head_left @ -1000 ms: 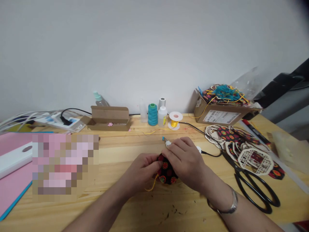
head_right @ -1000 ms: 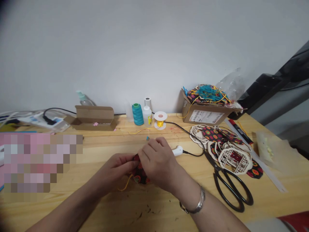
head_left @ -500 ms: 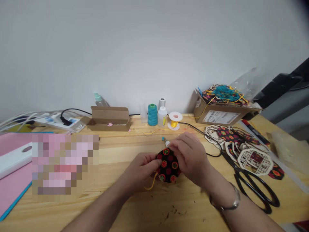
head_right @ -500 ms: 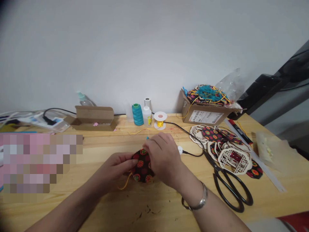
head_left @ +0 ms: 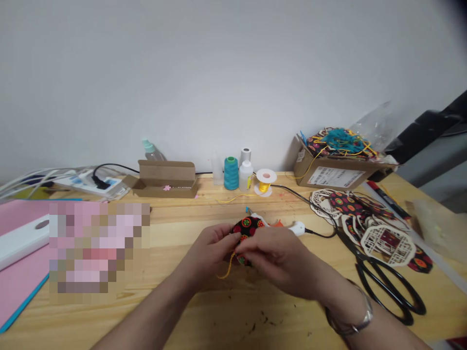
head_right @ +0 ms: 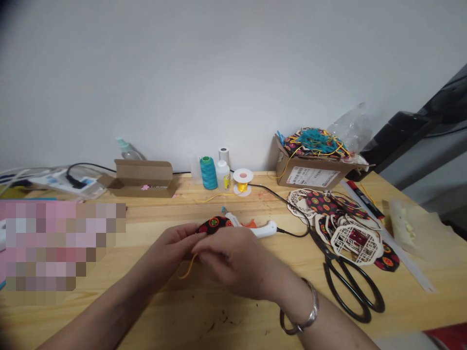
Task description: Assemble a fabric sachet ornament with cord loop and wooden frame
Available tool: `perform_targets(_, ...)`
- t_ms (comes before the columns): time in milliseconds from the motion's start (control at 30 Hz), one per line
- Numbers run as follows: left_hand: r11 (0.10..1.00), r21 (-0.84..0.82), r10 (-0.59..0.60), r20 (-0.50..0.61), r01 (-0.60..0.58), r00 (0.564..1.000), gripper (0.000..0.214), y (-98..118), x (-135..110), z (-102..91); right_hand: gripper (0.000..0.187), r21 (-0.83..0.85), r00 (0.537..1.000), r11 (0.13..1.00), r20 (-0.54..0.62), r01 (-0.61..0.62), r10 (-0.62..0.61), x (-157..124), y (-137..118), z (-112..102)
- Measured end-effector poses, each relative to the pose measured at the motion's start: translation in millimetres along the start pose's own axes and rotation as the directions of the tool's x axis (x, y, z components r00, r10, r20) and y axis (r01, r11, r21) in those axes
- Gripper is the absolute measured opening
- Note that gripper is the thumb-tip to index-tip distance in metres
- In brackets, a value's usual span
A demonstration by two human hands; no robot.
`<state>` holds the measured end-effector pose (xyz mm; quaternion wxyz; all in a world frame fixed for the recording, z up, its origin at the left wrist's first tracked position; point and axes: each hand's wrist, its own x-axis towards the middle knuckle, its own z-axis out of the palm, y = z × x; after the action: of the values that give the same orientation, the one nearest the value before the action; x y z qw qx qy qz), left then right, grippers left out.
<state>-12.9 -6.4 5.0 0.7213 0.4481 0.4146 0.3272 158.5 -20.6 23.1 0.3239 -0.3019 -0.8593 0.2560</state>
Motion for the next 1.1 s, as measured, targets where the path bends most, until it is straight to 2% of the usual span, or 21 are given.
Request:
perform_targets(67, 1.000, -0.010, -0.002, 0.023, 0.002, 1.000, 0.017, 1, -1, 1.8, 0.019, -0.154, 0.987, 0.988, -0.160, -0.032, 0.008, 1, 9, 7)
perform_targets(133, 1.000, -0.016, -0.014, 0.042, 0.015, 0.999, 0.016, 0, -2, 2.3, 0.017, -0.255, 0.978, 0.966, -0.209, -0.042, -0.012, 1, 15, 12)
perform_targets(400, 1.000, -0.019, -0.001, 0.124, 0.003, 0.992, 0.029, -4, -4, -0.9, 0.016, -0.362, 0.976, 0.932, -0.205, -0.009, -0.070, 0, 17, 17)
perform_targets(800, 0.995, 0.098, -0.002, 0.085, -0.006, 0.996, 0.027, 1, -4, 2.4, 0.018, -0.447, 0.987, 0.894, -0.154, -0.024, -0.051, -1, 20, 19)
perform_targets(1100, 0.969, 0.234, 0.059, 0.091, -0.079, 0.994, 0.024, 1, -5, 0.9, 0.016, -0.492, 0.992, 0.871, -0.112, 0.001, -0.064, -2, 20, 20)
